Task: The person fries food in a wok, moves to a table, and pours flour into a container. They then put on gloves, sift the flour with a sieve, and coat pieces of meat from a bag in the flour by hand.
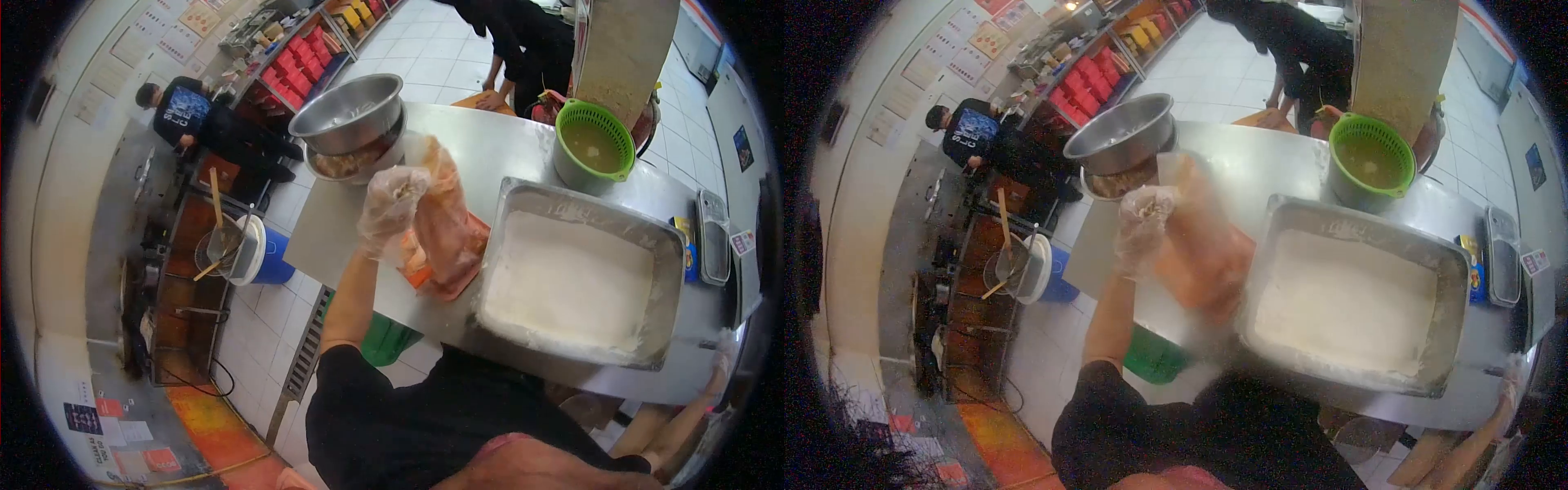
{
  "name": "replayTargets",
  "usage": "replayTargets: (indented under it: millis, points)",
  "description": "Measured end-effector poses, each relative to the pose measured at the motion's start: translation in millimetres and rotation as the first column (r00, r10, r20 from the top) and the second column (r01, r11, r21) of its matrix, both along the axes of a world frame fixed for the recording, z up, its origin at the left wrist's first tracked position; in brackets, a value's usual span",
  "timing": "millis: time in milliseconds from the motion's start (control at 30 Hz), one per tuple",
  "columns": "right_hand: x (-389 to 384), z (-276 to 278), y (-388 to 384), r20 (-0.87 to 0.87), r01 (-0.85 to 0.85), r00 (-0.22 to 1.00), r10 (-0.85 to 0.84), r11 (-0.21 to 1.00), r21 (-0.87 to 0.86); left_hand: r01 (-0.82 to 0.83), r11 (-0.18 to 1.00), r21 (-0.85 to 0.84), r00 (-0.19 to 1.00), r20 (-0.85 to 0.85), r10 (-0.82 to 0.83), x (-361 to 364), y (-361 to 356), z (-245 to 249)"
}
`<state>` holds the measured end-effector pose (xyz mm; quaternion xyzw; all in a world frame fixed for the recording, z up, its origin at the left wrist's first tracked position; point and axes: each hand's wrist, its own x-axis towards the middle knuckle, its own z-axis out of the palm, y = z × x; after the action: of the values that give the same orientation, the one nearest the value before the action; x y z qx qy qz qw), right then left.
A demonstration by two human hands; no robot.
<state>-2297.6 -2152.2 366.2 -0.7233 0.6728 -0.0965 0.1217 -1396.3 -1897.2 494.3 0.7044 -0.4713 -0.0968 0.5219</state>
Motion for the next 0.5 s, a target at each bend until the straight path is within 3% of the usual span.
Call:
replayTargets:
  millis: [67, 200, 267, 300, 333, 367, 400, 433, 467, 500]
  points:
    - [-12, 31, 32, 0.224, 0.138, 0.965, -0.139, 0.990, 0.021, 0.184, 0.982, -0.048, 0.930, 0.333, -0.158, 13, 6, 12]
    - [56, 78, 113, 0.615, 0.246, 0.740, -0.271, 0.961, 0.128, 0.311, 0.946, -0.091, 0.904, 0.337, -0.264, 18, 32, 28]
    - [122, 84, 146, 0.714, 0.210, 0.635, -0.295, 0.955, 0.208, 0.250, 0.961, 0.121, 0.967, 0.012, -0.253, 19, 53, 4]
    - [158, 85, 160, 0.754, 0.165, 0.587, -0.296, 0.955, 0.246, 0.275, 0.954, 0.124, 0.928, -0.293, -0.229, 20, 63, -11]
    - [201, 83, 174, 0.775, 0.114, 0.557, -0.299, 0.952, 0.285, 0.279, 0.953, 0.121, 0.929, -0.284, -0.236, 19, 68, -9]
    - [235, 85, 182, 0.793, 0.023, 0.530, -0.299, 0.941, 0.339, 0.168, 0.972, 0.162, 0.970, -0.204, -0.134, 19, 72, -4]
    - [297, 82, 195, 0.736, 0.173, 0.576, -0.356, 0.933, 0.316, 0.052, 0.980, 0.194, 0.992, -0.122, -0.029, 19, 75, 0]
    - [347, 91, 208, 0.742, 0.119, 0.575, -0.345, 0.932, 0.341, 0.059, 0.980, 0.188, 0.993, -0.113, -0.038, 28, 78, -3]
    - [388, 100, 218, 0.747, 0.064, 0.575, -0.333, 0.929, 0.365, 0.209, 0.971, 0.114, 0.913, -0.379, -0.152, 43, 81, -11]
    - [424, 110, 224, 0.752, -0.095, 0.611, -0.249, 0.919, 0.382, 0.332, 0.943, 0.006, 0.751, -0.606, -0.260, 55, 82, -16]
